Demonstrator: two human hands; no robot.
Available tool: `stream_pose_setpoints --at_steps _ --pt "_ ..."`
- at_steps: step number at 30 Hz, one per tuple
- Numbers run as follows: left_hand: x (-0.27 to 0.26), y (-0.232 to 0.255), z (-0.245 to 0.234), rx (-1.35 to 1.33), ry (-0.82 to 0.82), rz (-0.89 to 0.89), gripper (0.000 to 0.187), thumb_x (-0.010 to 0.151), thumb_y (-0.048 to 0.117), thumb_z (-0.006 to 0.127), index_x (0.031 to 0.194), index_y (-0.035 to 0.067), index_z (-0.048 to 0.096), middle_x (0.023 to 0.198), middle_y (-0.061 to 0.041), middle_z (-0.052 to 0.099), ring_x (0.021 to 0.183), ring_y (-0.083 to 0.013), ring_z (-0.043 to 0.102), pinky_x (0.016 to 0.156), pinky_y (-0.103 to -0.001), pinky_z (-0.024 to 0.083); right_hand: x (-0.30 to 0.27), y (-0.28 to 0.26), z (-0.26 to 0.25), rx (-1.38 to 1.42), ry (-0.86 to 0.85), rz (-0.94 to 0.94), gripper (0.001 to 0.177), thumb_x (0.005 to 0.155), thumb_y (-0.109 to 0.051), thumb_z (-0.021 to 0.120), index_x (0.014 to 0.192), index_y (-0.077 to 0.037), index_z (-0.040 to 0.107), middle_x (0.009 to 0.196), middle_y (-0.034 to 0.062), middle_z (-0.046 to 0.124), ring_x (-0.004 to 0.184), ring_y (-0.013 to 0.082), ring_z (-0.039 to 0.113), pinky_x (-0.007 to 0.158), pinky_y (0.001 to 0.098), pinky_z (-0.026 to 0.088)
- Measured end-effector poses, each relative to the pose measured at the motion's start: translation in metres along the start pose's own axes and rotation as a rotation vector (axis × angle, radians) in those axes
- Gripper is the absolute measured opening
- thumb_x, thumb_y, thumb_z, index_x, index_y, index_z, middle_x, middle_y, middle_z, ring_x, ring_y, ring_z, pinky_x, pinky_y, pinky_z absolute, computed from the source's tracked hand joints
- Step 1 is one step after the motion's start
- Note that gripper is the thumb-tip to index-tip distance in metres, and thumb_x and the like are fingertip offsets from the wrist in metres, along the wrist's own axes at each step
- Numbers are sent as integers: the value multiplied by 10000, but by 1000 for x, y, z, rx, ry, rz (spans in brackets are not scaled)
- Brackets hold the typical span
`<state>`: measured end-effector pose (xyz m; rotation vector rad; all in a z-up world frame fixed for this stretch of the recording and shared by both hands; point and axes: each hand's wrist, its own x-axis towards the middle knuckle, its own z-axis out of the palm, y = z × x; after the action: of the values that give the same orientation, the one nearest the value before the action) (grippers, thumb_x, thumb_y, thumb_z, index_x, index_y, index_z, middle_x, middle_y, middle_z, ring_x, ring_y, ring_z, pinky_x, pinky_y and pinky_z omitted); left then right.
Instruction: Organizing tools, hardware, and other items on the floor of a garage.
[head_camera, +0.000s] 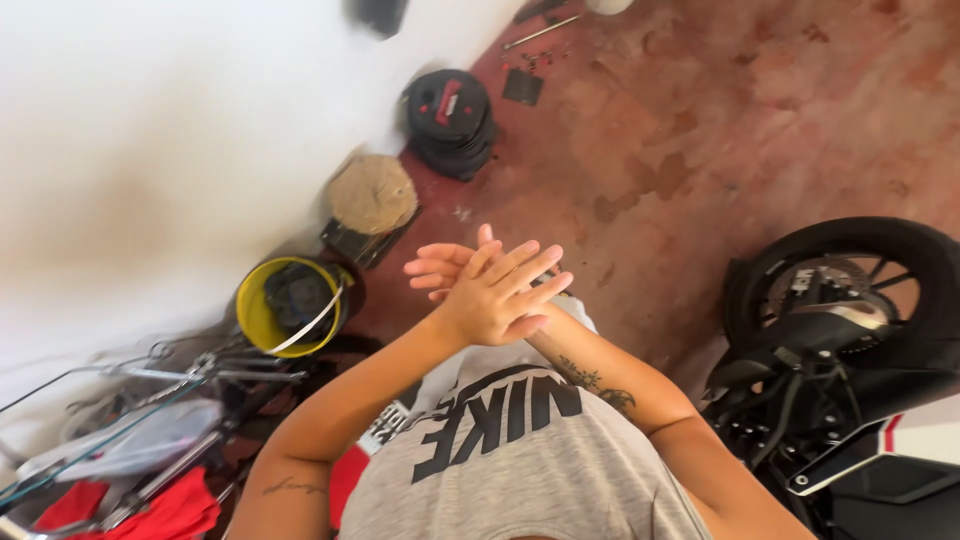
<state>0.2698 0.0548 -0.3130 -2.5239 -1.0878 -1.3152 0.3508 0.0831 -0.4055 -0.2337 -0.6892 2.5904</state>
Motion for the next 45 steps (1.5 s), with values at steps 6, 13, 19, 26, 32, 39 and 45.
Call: stream_pose_setpoints --at_steps 6,13,19,26,32,39,45 --pt "52 -7 125 -245 -110 104 489 1007 501 337 1399 271 519 1493 -50 465 1418 -190 370 1169 -472 124 -85 -140 14 129 408 -287 791 952 -664 218 1494 -103 349 1426 87 516 1259 218 540 1046 411 447" --pt "129 1 262 -264 -34 101 624 982 618 212 1423 274 489 1537 -28 400 1441 -193 324 1192 -477 13 -195 -232 -26 4 430 -581 922 900 -749 188 1550 -97 136 1618 169 110 1505 310 115 1163 588 224" --pt "178 8 323 -344 -50 82 689 947 696 195 1378 272 524 1539 -53 395 1452 -225 310 1177 -509 28 -228 -274 -53 -62 483 -754 893 927 -707 195 1553 -84 59 1623 135 66 1499 322 143 1154 539 266" --pt "214 -27 403 -396 -109 37 701 915 726 243 1407 294 493 1539 -58 395 1448 -246 325 1177 -533 57 -232 -332 -114 -115 601 -780 905 943 -676 295 1553 -74 5 1618 145 53 1492 309 139 1190 483 190" --pt "284 -100 485 -457 -148 -71 676 970 658 267 1460 226 443 1549 -91 376 1415 -226 396 1164 -486 181 -213 -442 -192 -179 578 -758 810 995 -528 370 1561 -75 8 1635 131 35 1511 304 99 1219 474 140" --pt "387 -200 542 -558 -261 -121 599 1013 397 469 1520 106 339 1541 -189 338 1173 -336 606 921 -437 508 -200 -576 -282 -349 566 -596 789 1004 -384 461 1552 -18 26 1620 205 1 1493 375 50 1176 515 156" --pt "422 -255 581 -576 -511 -301 663 956 167 580 1542 103 276 1578 -162 268 1038 -396 653 840 -496 557 -186 -647 -337 -268 619 -559 716 978 -359 482 1534 -25 178 1526 241 322 1391 334 388 1094 422 374"
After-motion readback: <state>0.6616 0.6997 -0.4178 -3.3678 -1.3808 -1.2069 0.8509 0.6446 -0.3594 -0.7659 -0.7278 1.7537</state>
